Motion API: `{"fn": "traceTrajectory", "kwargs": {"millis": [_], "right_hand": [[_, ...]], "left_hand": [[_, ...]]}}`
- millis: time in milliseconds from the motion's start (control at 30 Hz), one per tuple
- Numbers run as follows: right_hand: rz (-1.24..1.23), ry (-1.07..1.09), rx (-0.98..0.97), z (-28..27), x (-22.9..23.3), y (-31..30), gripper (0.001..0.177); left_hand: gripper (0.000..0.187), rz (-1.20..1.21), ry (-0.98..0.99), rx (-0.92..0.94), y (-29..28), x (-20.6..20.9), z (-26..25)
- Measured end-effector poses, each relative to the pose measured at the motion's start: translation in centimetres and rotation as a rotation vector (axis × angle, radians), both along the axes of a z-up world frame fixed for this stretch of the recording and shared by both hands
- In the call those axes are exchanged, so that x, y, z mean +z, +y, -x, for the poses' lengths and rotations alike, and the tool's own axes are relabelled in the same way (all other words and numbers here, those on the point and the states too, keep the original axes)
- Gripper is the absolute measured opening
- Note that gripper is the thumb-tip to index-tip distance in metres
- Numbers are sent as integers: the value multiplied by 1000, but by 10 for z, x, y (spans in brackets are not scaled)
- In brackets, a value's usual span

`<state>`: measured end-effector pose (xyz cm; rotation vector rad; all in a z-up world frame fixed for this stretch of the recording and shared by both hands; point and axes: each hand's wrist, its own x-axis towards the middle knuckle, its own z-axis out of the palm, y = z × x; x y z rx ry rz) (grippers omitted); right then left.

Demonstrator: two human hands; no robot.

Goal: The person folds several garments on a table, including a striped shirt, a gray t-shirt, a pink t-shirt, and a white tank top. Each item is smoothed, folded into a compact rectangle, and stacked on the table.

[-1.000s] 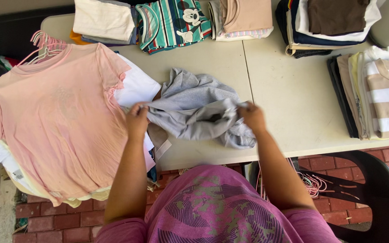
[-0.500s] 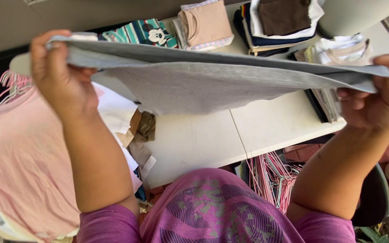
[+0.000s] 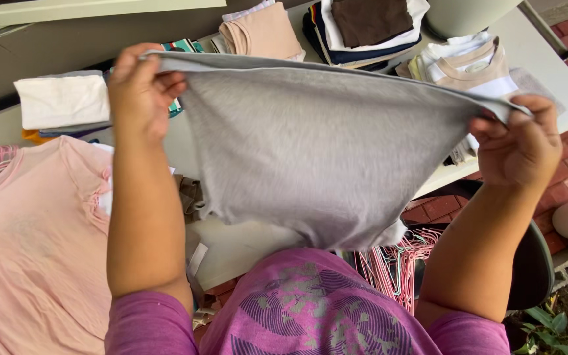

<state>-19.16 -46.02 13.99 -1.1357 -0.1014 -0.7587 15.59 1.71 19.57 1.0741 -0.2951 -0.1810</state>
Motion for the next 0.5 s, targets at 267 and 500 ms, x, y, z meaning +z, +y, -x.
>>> {"fn": "traceTrajectory", "kwargs": {"millis": [267,500], "right_hand": [[692,0,-442,75,42,22,13],[861,155,500,45,47,127,18]], "left_hand": [[14,219,-107,-97,-41,-13,-48],[24,-91,236,0,-1,-130,-61]]}}
